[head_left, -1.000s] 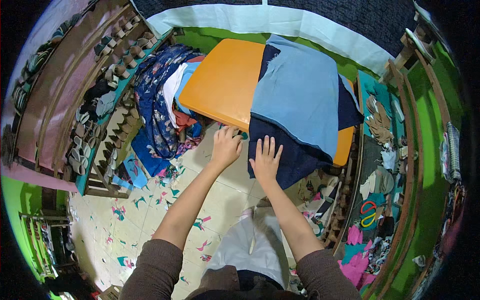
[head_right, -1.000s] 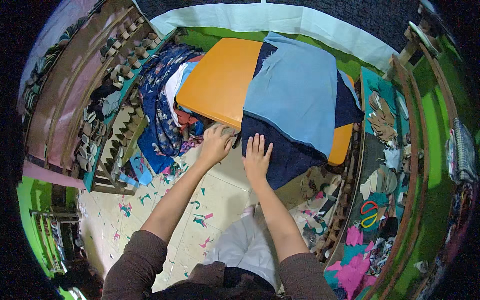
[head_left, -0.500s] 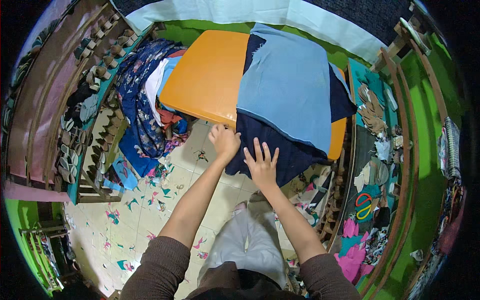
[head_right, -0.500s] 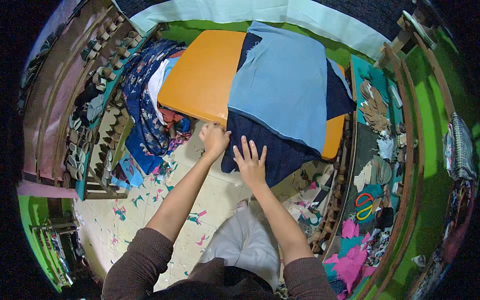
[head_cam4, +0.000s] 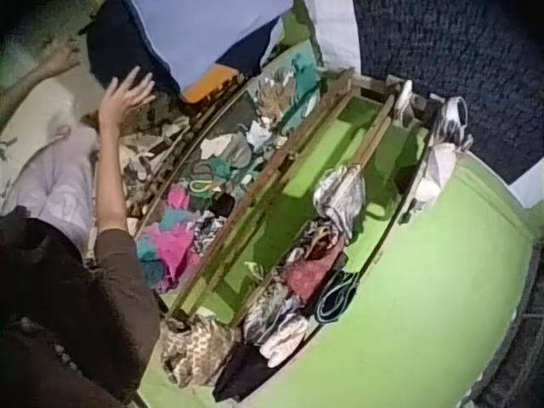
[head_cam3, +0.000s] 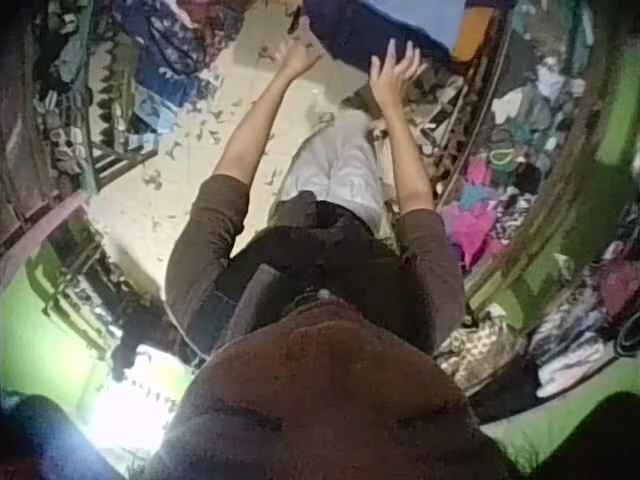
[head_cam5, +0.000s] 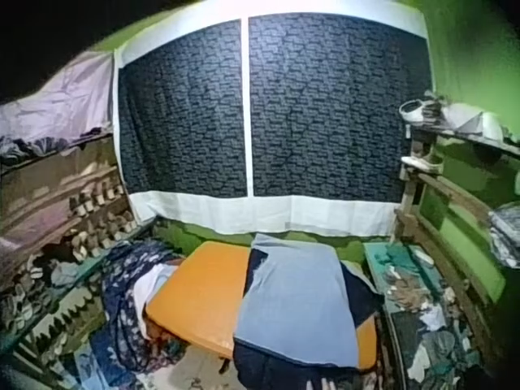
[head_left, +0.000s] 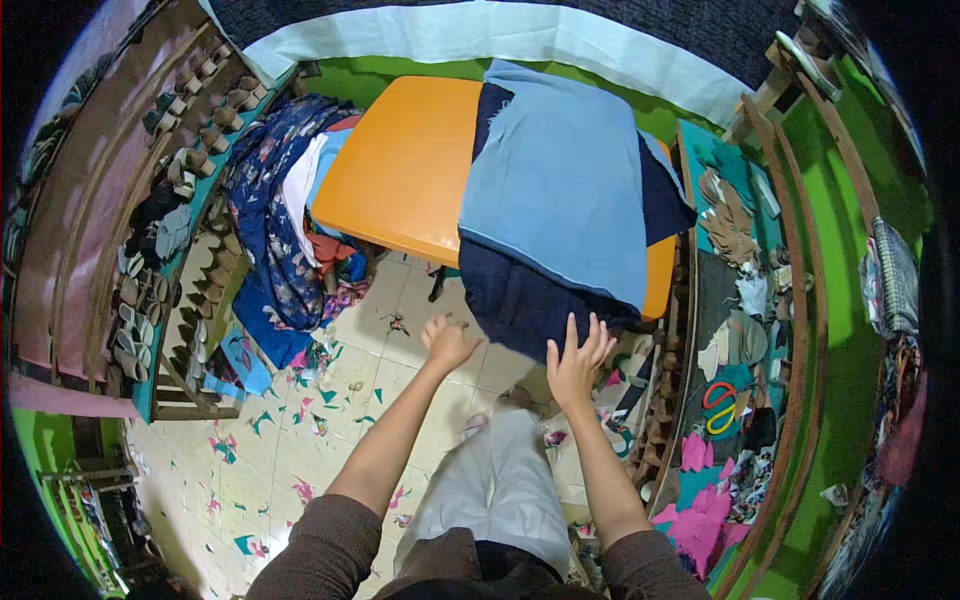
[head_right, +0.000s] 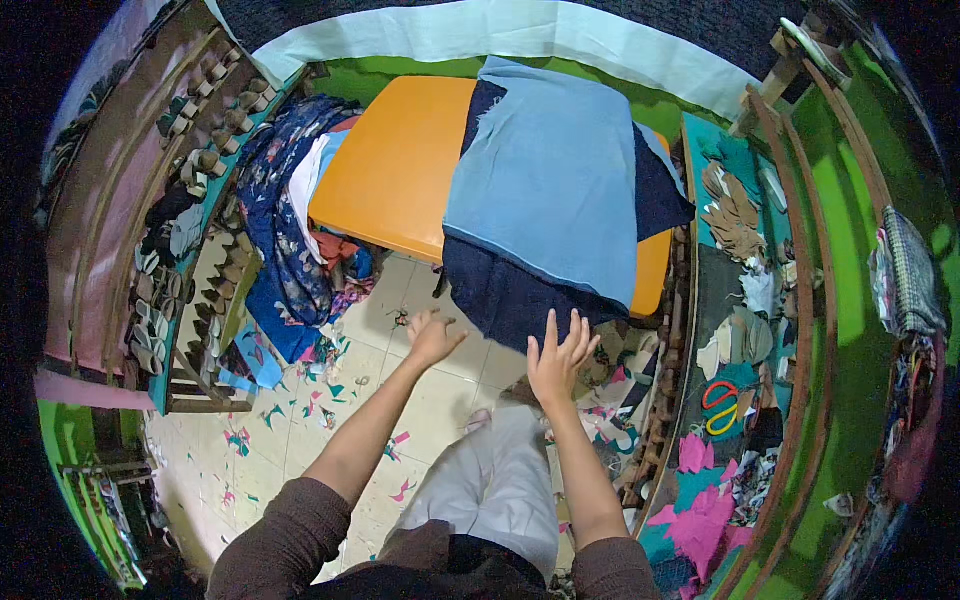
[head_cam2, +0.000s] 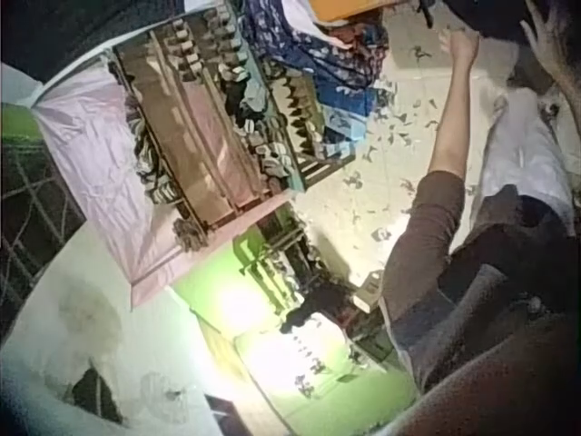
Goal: Fold a piece of fabric on a table and place it on a shelf.
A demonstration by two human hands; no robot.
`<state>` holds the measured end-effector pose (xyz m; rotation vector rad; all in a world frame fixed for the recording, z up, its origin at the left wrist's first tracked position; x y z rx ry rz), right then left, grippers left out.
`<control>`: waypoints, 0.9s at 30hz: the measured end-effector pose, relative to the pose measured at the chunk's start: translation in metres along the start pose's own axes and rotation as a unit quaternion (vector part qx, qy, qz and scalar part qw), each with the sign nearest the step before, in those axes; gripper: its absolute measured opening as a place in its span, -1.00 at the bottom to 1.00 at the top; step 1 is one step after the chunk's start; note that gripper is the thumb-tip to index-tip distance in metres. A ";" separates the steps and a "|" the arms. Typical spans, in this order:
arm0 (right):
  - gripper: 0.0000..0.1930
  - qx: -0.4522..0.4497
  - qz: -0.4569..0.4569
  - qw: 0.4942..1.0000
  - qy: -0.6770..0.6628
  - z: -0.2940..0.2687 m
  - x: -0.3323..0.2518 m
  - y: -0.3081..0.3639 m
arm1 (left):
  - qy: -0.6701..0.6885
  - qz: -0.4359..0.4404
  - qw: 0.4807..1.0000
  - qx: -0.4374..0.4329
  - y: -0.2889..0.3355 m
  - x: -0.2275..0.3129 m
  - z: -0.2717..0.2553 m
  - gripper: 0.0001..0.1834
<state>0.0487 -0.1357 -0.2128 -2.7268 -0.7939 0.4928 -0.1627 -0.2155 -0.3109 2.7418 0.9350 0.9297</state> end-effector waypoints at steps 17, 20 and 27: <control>-0.39 0.020 -0.124 0.926 0.355 -0.090 0.107 -0.043 | -0.280 0.405 0.863 0.116 0.032 0.086 -0.103 -0.39; -0.41 0.016 -0.086 0.888 0.451 -0.088 0.119 -0.064 | -0.332 0.551 0.764 0.039 0.041 0.111 -0.089 -0.34; -0.36 -0.042 -0.230 0.877 0.420 -0.018 0.128 -0.090 | -0.386 0.488 0.779 0.085 -0.027 0.102 -0.090 -0.28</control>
Point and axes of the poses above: each hand's wrist, its own y-axis away from the middle knuckle, its own z-axis out of the palm, x = y × z, the point moved 9 cm from there along -y, towards the middle knuckle, and after that the axes turned 4 degrees about y, right-handed, at the moved point
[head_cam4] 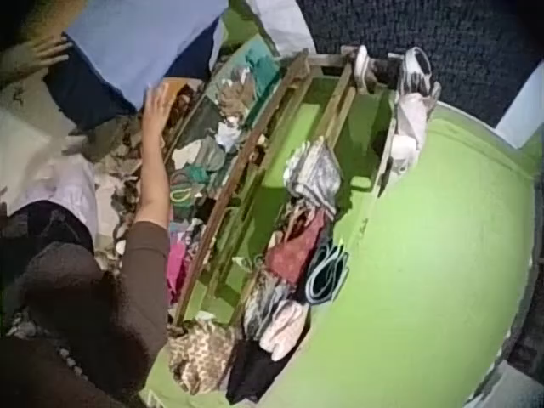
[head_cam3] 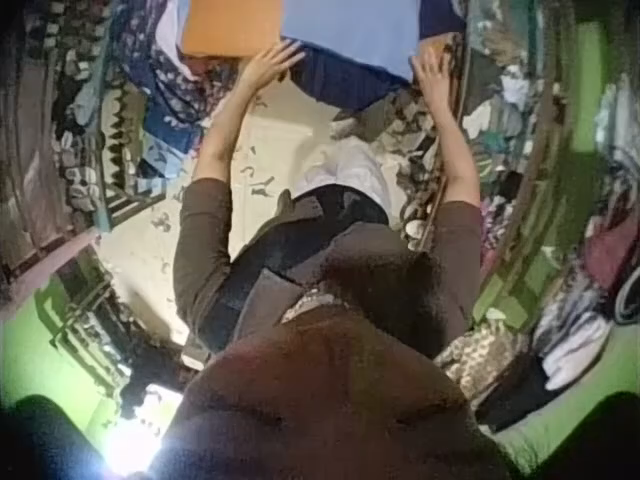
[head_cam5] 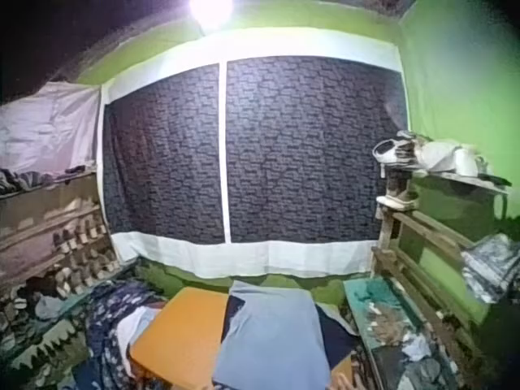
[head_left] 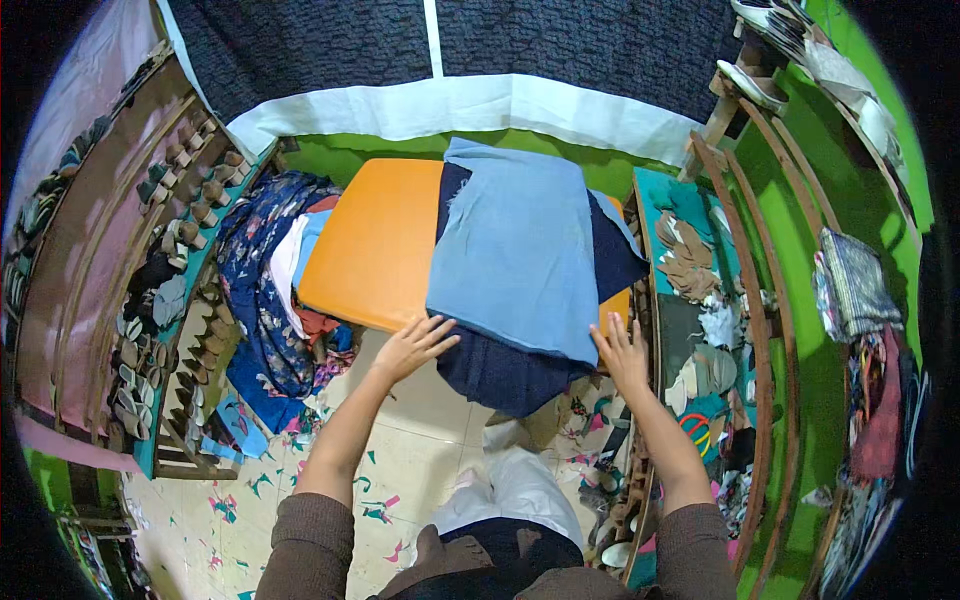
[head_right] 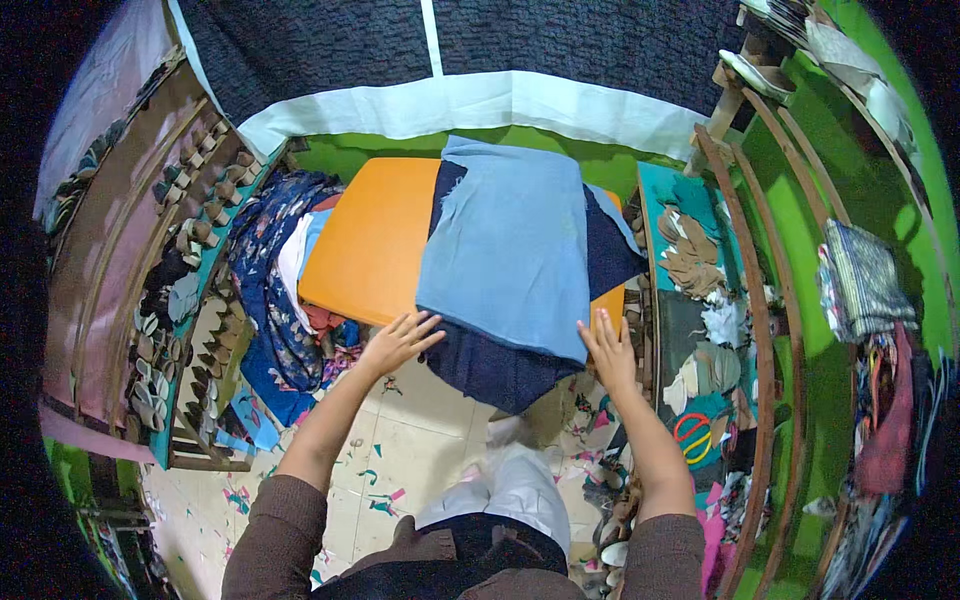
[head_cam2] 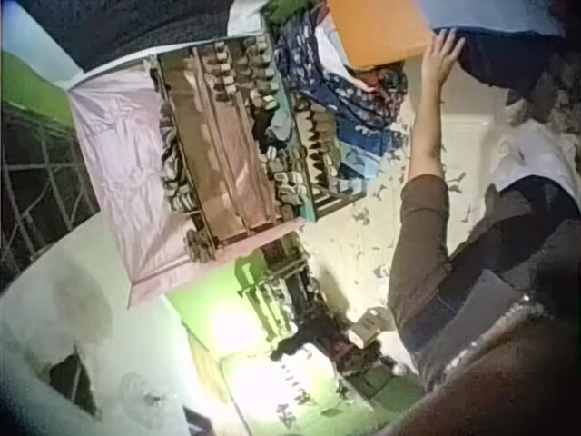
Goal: Fold a piece of fabric on a table and place it on a shelf.
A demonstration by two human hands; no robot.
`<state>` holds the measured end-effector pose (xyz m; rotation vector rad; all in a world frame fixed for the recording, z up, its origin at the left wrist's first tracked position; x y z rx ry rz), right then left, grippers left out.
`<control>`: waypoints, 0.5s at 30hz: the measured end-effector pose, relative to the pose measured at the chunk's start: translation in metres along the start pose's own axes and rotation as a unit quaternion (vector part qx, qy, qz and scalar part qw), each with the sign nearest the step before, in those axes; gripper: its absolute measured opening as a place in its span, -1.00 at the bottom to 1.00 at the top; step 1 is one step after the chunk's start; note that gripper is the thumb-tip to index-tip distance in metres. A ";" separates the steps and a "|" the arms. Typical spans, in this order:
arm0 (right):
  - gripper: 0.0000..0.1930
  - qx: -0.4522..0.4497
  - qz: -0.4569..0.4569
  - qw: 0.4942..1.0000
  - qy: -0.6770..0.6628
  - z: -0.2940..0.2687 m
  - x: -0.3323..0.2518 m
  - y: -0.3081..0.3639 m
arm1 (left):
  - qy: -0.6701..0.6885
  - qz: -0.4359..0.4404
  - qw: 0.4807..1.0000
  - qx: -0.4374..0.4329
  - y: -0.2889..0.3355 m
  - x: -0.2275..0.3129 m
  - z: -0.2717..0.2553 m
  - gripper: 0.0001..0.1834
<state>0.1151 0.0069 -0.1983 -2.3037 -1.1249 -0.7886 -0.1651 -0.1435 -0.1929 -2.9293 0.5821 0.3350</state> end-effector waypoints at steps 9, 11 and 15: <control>-0.40 0.049 -0.278 0.914 -0.293 0.000 -0.021 -0.060 | 0.067 0.095 0.984 -0.133 -0.044 -0.029 0.034 -0.28; -0.39 0.047 -0.312 0.890 -0.328 0.006 -0.027 -0.065 | 0.117 0.116 0.970 -0.178 -0.047 -0.030 0.043 -0.27; -0.24 -0.018 -0.439 0.832 -0.338 -0.016 -0.030 -0.080 | 0.067 0.117 0.979 -0.150 -0.039 -0.025 0.056 -0.29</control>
Point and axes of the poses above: each hand's wrist, its own y-axis away from the middle knuckle, its own z-axis out of the palm, x = y × z, the point moved 9 cm from there along -y, towards the middle knuckle, and after that the axes turned 4 degrees about y, right-handed, at the moved point
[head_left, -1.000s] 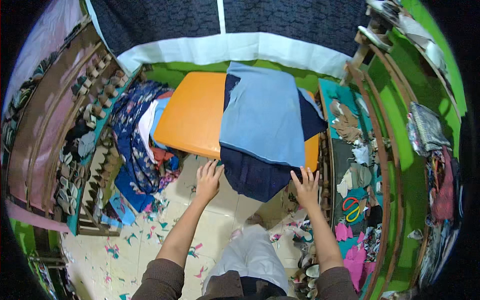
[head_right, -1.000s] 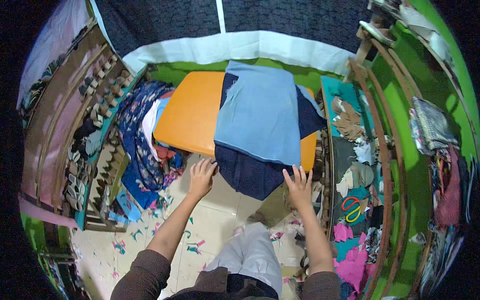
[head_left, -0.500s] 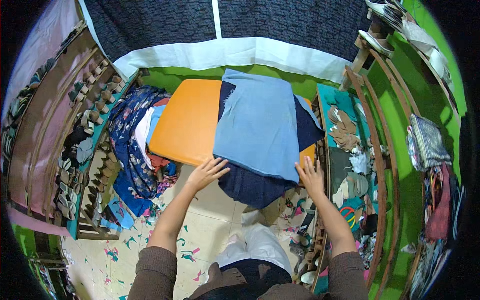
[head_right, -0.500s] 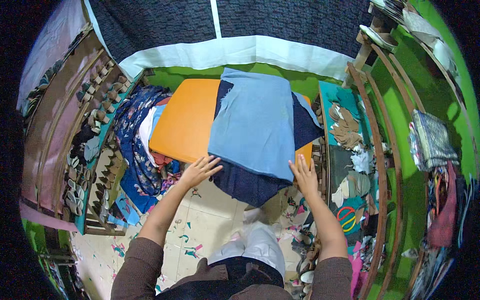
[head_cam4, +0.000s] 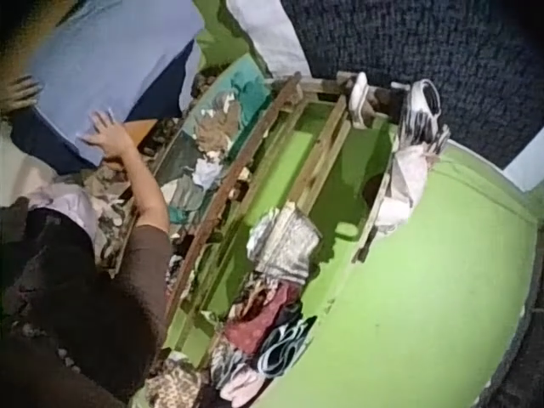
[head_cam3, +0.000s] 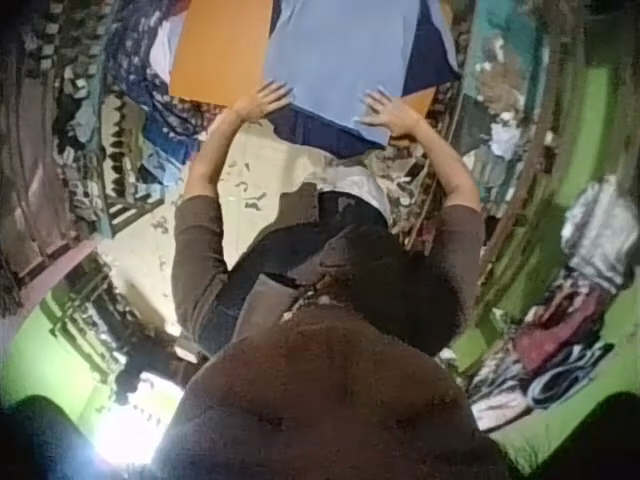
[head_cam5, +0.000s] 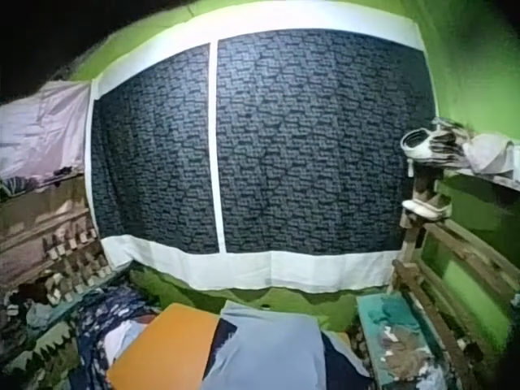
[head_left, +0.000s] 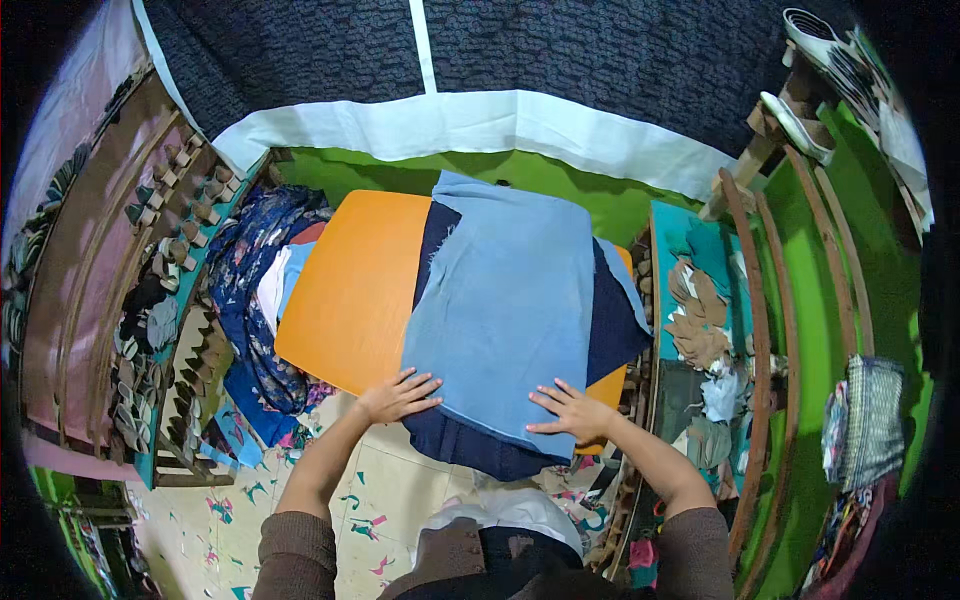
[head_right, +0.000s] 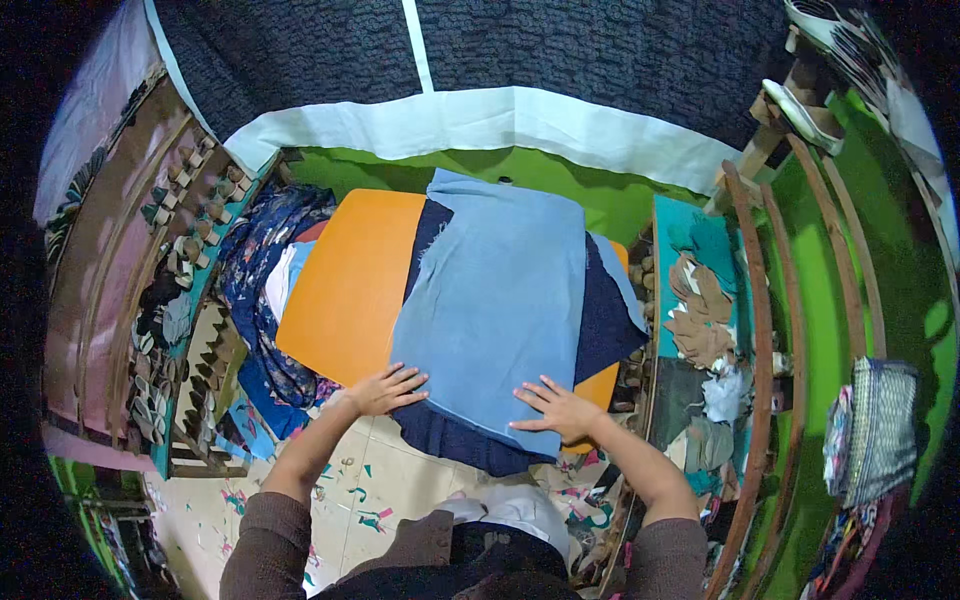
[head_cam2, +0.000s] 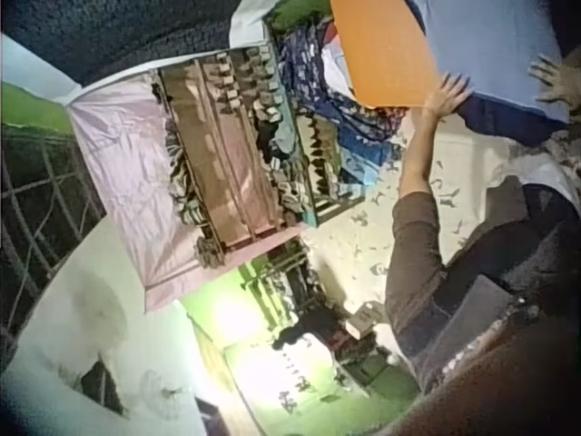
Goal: Fold a piece of fabric on a table and place it on a shelf.
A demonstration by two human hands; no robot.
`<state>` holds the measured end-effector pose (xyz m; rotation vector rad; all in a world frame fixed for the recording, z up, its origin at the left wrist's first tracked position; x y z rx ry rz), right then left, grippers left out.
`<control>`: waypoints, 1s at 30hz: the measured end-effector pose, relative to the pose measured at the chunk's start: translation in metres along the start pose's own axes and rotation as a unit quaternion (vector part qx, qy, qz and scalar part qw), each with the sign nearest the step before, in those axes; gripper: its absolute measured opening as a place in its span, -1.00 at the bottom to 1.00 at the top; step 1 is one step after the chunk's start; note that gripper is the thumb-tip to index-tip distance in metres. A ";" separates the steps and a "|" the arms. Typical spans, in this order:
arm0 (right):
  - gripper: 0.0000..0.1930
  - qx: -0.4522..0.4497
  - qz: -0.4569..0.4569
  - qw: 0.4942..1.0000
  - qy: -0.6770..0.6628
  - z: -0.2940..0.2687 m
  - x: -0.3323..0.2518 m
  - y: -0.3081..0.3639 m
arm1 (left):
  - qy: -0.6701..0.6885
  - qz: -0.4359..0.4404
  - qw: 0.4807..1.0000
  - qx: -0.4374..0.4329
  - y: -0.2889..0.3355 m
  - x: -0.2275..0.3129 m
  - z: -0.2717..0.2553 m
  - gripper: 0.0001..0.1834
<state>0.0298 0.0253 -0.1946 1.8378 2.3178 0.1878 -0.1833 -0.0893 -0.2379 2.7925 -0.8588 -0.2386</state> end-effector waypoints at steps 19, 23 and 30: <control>-0.45 0.199 0.232 0.905 -0.297 0.038 0.074 0.004 | 0.166 0.052 0.983 0.064 -0.009 -0.033 -0.047 -0.13; -0.58 0.289 0.253 0.813 -0.437 -0.017 0.113 0.021 | 0.265 -0.065 0.945 0.181 -0.002 -0.065 -0.119 -0.21; -0.47 0.273 0.392 0.544 -0.689 -0.052 0.188 0.019 | 0.513 -0.369 0.645 0.429 0.000 -0.173 -0.092 -0.71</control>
Point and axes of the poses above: each hand's wrist, its own y-axis away from the middle knuckle, its own z-axis out of the palm, x = y × z, the point moved 9 cm from there along -y, towards the middle knuckle, and after that the axes turned 4 degrees about y, right-handed, at the moved point
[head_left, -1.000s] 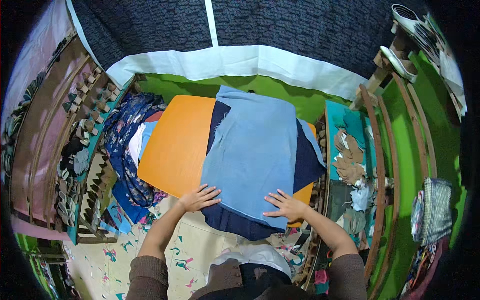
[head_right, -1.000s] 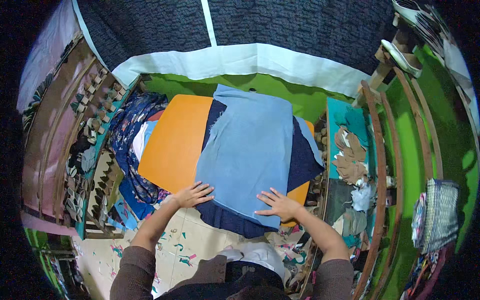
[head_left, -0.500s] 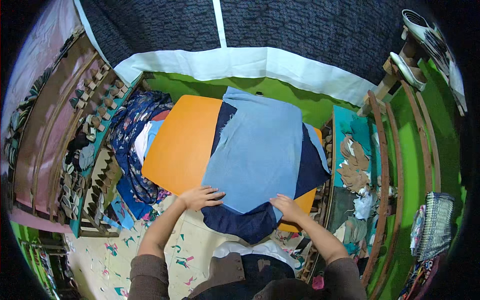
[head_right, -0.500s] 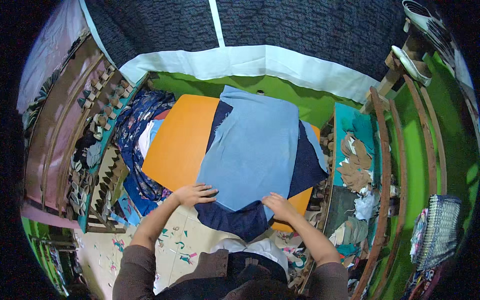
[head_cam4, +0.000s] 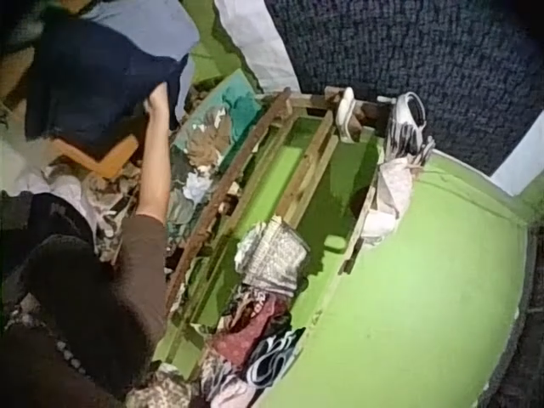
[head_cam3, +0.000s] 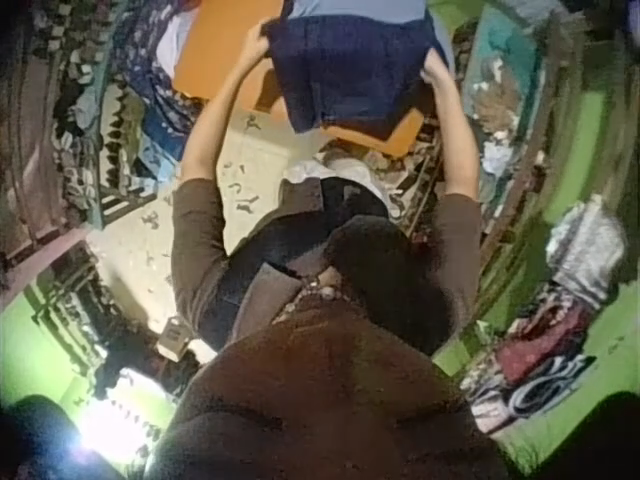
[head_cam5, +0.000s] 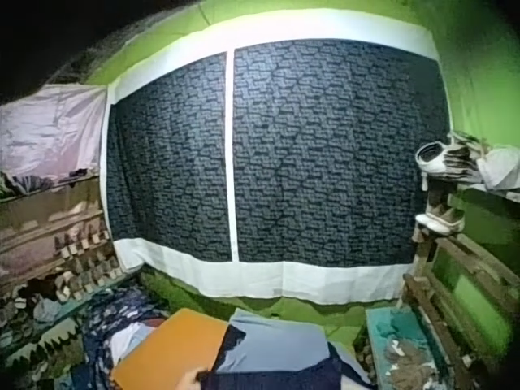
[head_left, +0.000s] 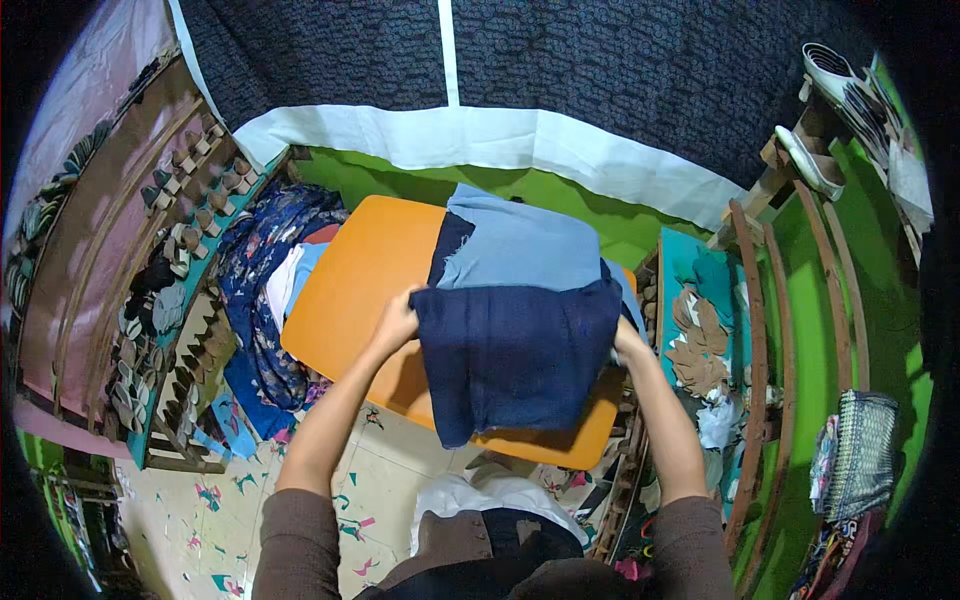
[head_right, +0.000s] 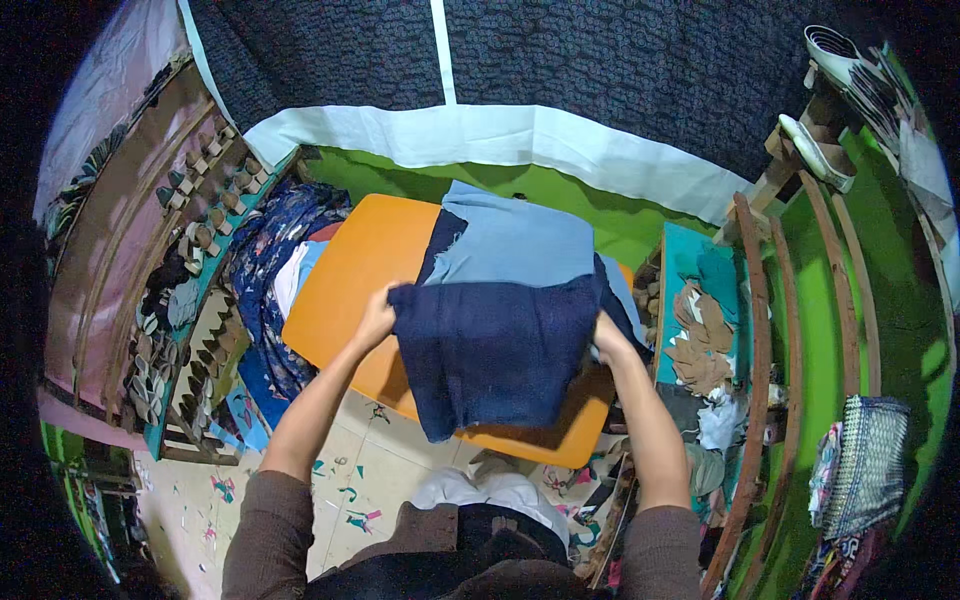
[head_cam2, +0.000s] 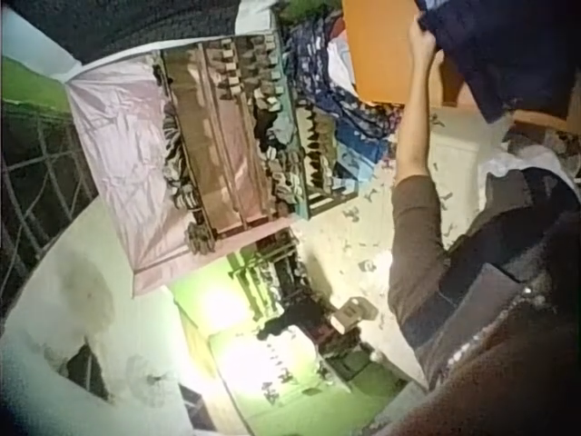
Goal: Fold a piece of fabric on a table and place it on a shelf.
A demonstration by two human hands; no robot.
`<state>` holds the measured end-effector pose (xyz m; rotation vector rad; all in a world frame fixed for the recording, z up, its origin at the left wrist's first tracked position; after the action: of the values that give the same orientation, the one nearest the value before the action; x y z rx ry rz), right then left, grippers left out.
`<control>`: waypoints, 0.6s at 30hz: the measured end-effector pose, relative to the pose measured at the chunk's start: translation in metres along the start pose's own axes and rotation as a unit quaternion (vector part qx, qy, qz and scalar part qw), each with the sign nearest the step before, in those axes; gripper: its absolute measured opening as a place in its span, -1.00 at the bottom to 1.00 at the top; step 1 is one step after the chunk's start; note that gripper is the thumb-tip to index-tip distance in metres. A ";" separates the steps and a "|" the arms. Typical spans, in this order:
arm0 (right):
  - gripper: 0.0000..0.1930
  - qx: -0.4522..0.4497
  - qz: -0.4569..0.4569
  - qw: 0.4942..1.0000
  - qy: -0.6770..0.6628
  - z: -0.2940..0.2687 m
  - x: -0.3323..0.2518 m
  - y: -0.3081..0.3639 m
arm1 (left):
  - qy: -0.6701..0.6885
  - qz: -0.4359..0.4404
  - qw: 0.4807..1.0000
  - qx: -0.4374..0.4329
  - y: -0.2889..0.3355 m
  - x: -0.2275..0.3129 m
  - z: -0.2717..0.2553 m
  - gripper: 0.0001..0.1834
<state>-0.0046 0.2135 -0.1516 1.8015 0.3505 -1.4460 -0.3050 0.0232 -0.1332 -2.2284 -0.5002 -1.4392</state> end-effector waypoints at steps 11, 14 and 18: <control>-0.55 0.130 -0.078 0.974 0.166 -0.037 0.041 -0.020 | -0.265 0.068 0.956 -0.104 0.005 -0.023 0.032 -0.48; -0.50 0.130 -0.058 0.971 0.192 -0.028 0.050 -0.026 | -0.227 0.048 0.970 -0.067 0.014 -0.034 0.024 -0.42; -0.51 0.172 -0.050 0.956 0.232 -0.026 0.049 -0.036 | -0.229 -0.082 0.970 0.015 0.011 -0.046 0.023 -0.43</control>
<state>0.0059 0.2435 -0.2101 2.4448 0.4505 -1.1879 -0.2997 0.0239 -0.1859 -2.5475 -0.8647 -0.9693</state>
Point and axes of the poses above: each hand's wrist, its own y-axis away from the middle knuckle, its own z-axis out of the palm, x = y × z, the point moved 9 cm from there along -y, towards the middle knuckle, and after that the axes turned 4 degrees about y, right-handed, at the moved point
